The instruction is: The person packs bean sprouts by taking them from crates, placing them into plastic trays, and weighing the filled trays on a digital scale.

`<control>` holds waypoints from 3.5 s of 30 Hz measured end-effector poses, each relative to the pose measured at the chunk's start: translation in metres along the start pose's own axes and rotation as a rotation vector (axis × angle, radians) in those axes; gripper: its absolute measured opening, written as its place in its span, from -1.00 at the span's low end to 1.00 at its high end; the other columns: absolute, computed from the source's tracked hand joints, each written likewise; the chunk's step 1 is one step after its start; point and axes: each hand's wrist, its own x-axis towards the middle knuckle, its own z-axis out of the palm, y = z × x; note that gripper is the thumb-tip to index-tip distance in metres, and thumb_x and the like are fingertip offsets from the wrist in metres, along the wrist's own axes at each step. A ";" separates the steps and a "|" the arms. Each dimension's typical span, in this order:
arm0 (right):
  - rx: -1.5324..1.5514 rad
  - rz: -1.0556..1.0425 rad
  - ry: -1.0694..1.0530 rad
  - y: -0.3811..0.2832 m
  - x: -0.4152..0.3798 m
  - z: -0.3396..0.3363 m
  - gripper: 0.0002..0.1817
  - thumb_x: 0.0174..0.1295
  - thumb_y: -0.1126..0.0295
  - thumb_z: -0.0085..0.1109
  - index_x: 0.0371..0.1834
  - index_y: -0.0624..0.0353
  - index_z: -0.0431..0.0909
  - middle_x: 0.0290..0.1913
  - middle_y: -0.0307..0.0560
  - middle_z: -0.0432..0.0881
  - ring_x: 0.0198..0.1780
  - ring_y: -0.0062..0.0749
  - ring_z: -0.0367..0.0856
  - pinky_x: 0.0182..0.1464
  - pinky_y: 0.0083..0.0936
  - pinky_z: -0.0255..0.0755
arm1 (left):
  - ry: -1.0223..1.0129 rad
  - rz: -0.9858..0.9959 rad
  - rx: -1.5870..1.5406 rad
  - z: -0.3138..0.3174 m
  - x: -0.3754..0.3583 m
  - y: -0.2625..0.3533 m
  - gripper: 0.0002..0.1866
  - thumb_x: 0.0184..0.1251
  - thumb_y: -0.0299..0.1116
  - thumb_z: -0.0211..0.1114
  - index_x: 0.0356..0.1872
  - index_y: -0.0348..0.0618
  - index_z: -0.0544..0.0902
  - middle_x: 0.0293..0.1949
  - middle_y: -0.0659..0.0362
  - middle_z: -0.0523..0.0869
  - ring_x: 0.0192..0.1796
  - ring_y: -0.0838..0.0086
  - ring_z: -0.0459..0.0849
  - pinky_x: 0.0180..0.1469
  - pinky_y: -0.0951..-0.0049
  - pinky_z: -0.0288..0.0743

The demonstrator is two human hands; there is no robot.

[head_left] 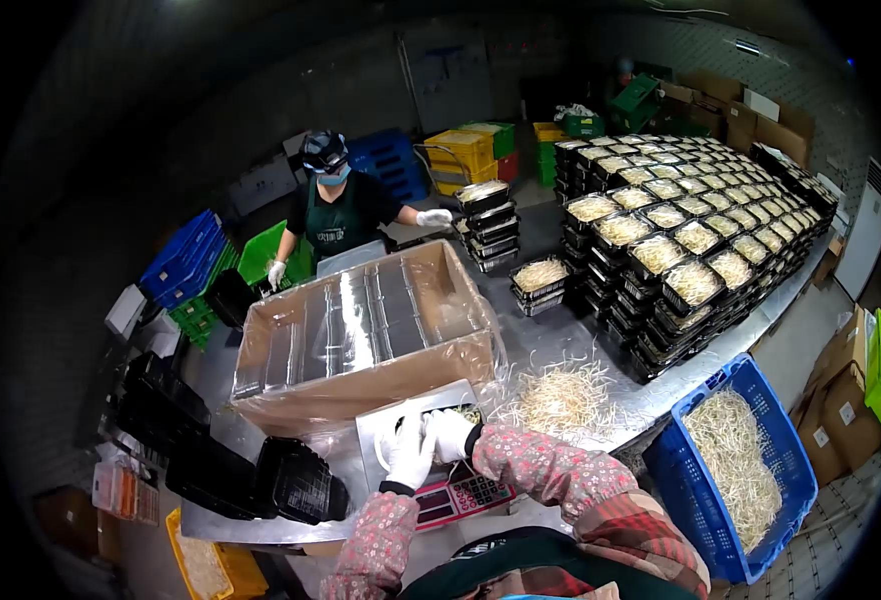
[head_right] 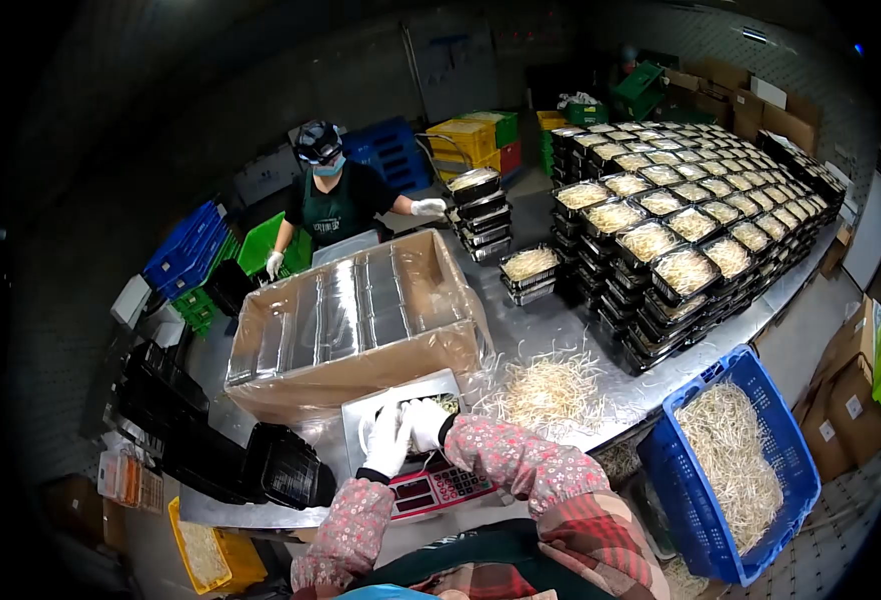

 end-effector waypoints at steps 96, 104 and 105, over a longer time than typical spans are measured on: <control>0.118 -0.204 0.230 0.052 -0.013 -0.052 -0.74 0.16 0.26 0.32 -0.13 0.13 0.70 -0.21 0.04 0.65 -0.04 0.00 0.64 0.01 -0.17 0.52 | 0.206 -0.109 -0.039 0.040 0.005 -0.013 -0.43 0.43 -0.42 0.10 0.45 -0.26 0.33 0.45 -0.06 0.36 0.51 0.05 0.24 0.55 0.16 0.04; 0.232 -0.019 0.169 0.126 -0.058 -0.098 -0.85 0.16 0.34 0.33 -0.26 0.13 0.75 -0.28 0.00 0.73 -0.22 -0.06 0.70 -0.13 -0.24 0.57 | 0.142 0.076 0.269 0.055 0.001 -0.028 -0.55 0.43 -0.33 0.15 0.30 -0.20 0.52 0.33 -0.03 0.53 0.38 0.05 0.43 0.46 0.06 0.18; 0.306 0.053 0.192 0.128 -0.070 -0.114 -0.86 0.15 0.36 0.35 -0.27 0.13 0.75 -0.27 0.01 0.73 -0.23 -0.07 0.71 -0.14 -0.28 0.57 | 0.108 0.073 0.251 0.052 0.001 -0.026 -0.53 0.41 -0.36 0.16 0.32 -0.21 0.50 0.33 -0.04 0.52 0.38 0.02 0.42 0.47 0.05 0.17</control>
